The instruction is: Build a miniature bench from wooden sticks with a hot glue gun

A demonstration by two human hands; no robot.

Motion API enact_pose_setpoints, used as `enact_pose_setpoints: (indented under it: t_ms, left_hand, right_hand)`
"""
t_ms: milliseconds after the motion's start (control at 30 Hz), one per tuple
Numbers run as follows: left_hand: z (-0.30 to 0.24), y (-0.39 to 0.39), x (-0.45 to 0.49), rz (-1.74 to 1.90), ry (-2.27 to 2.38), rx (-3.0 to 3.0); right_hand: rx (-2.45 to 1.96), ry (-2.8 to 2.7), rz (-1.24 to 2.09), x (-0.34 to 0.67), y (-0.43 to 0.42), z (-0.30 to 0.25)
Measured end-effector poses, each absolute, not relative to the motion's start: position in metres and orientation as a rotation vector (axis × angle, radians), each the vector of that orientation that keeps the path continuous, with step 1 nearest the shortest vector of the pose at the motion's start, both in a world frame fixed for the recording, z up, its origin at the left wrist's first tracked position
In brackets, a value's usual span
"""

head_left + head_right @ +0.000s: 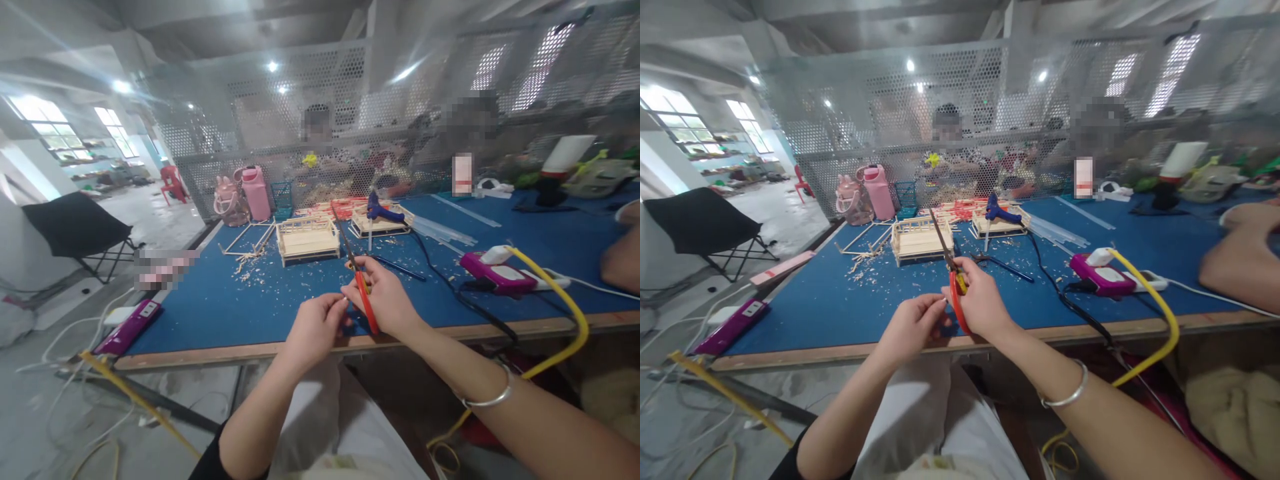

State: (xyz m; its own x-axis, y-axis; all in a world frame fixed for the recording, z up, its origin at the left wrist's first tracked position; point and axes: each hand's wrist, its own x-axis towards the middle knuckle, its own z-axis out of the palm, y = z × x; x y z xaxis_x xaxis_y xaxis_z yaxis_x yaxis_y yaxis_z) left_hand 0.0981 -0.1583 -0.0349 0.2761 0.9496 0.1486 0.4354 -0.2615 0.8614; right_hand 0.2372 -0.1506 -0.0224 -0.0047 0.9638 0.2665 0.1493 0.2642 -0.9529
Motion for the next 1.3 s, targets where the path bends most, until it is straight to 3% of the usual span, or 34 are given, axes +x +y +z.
enact_pose_setpoints:
  t_ms: [233, 533, 1033, 1300]
  left_hand:
    - [-0.029, -0.167, 0.090, 1.050, 1.215, 1.612]
    - [-0.021, -0.172, 0.094, 1.150, 1.078, 1.414]
    - [-0.013, -0.181, 0.093, 1.116, 1.088, 1.608]
    - [-0.014, -0.185, 0.091, 1.137, 1.137, 1.931]
  right_hand:
    - [-1.165, -1.417, 1.224, 0.253, -0.165, -0.016]
    - [-1.149, -2.052, 1.117, 0.275, -0.194, -0.006]
    - [-0.995, -2.072, 1.085, 0.280, -0.194, -0.021]
    - [-1.406, -1.986, 0.893, 0.273, -0.200, -0.020]
